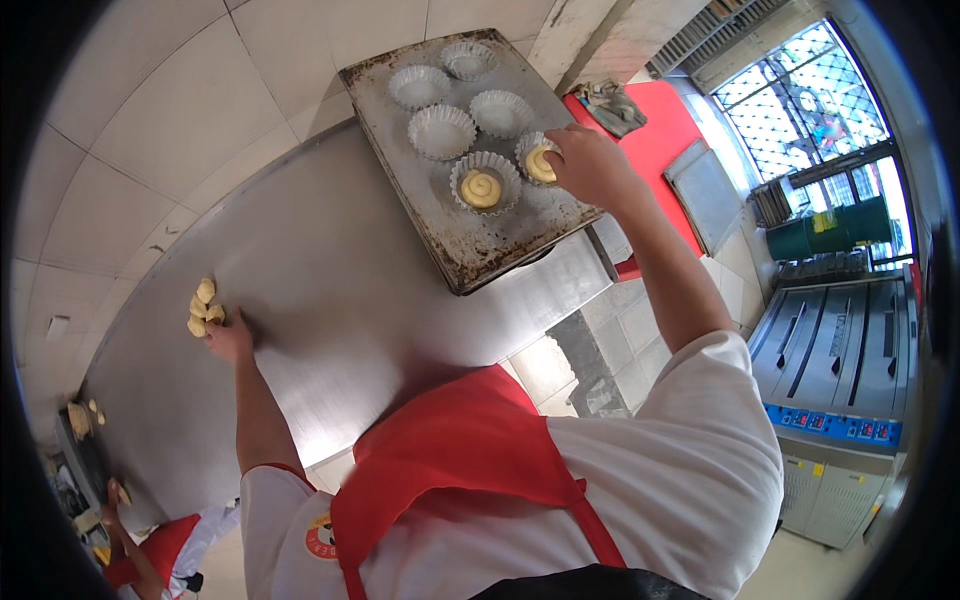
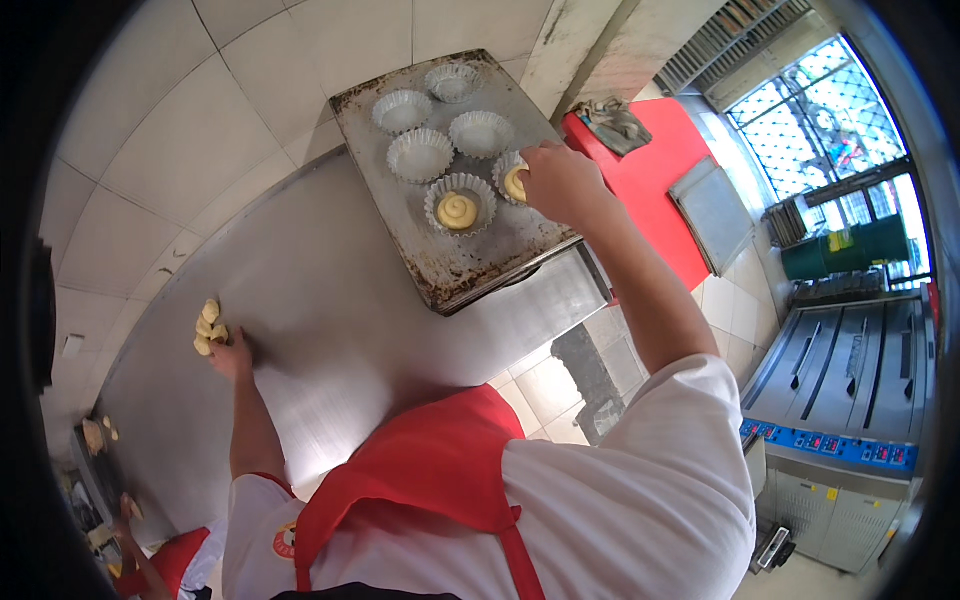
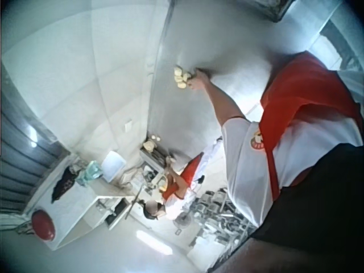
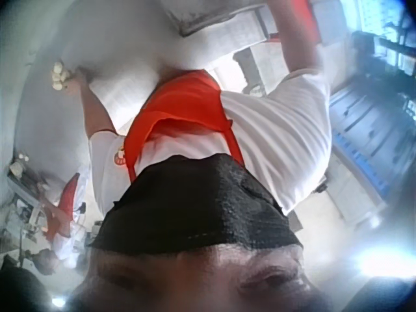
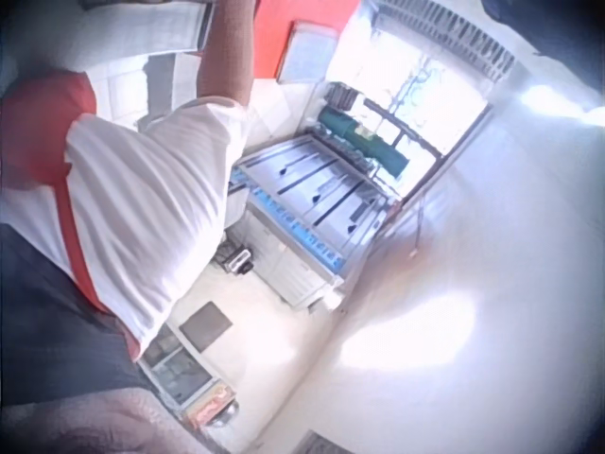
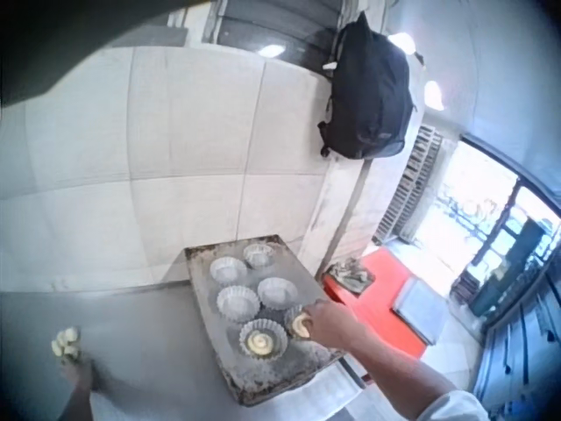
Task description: The person shapes portions of dough by hand, rolling them into thin strands and then coiling them into spirals before placing them into paper liners on a baking tray.
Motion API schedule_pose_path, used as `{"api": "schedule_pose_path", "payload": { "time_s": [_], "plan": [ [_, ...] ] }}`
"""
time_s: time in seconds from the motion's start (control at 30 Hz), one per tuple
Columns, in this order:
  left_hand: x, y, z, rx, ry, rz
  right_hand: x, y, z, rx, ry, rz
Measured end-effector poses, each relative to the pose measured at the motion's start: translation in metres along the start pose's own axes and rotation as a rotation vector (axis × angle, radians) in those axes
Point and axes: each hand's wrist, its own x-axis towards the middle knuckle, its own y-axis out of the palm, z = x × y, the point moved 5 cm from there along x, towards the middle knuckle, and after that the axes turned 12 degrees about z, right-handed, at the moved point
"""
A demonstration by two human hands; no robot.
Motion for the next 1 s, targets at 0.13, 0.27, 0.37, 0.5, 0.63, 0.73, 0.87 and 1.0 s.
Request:
{"api": "schedule_pose_path", "payload": {
  "time_s": [0.13,0.27,0.37,0.5,0.63,0.73,0.87,1.0],
  "plan": [
    [0.024,0.000,0.015,-0.139,-0.046,-0.007,-0.055,-0.003,0.083,0.261,-0.031,-0.142],
    [0.043,-0.021,0.040,-0.205,0.082,-0.064,-0.091,0.064,0.235,0.720,-0.341,0.122],
    [-0.013,-0.055,-0.023,-0.636,0.521,0.126,-0.097,0.127,0.325,0.905,-0.384,0.099],
    [-0.137,-0.126,-0.040,-1.169,0.692,0.801,-0.101,0.177,0.424,1.064,-0.377,0.030],
    [-0.178,-0.079,0.044,-1.054,0.563,0.896,-0.118,0.239,0.438,0.795,-0.410,0.363],
    [-0.216,-0.058,0.081,-0.825,0.653,0.793,-0.151,0.297,0.438,0.298,-0.466,0.238],
    [-0.197,-0.087,0.117,-0.745,0.681,0.535,-0.182,0.355,0.450,0.050,-0.461,0.256],
    [-0.166,-0.079,0.150,-0.798,0.554,0.468,-0.083,0.349,0.479,-0.161,-0.353,0.174]
  ]
}}
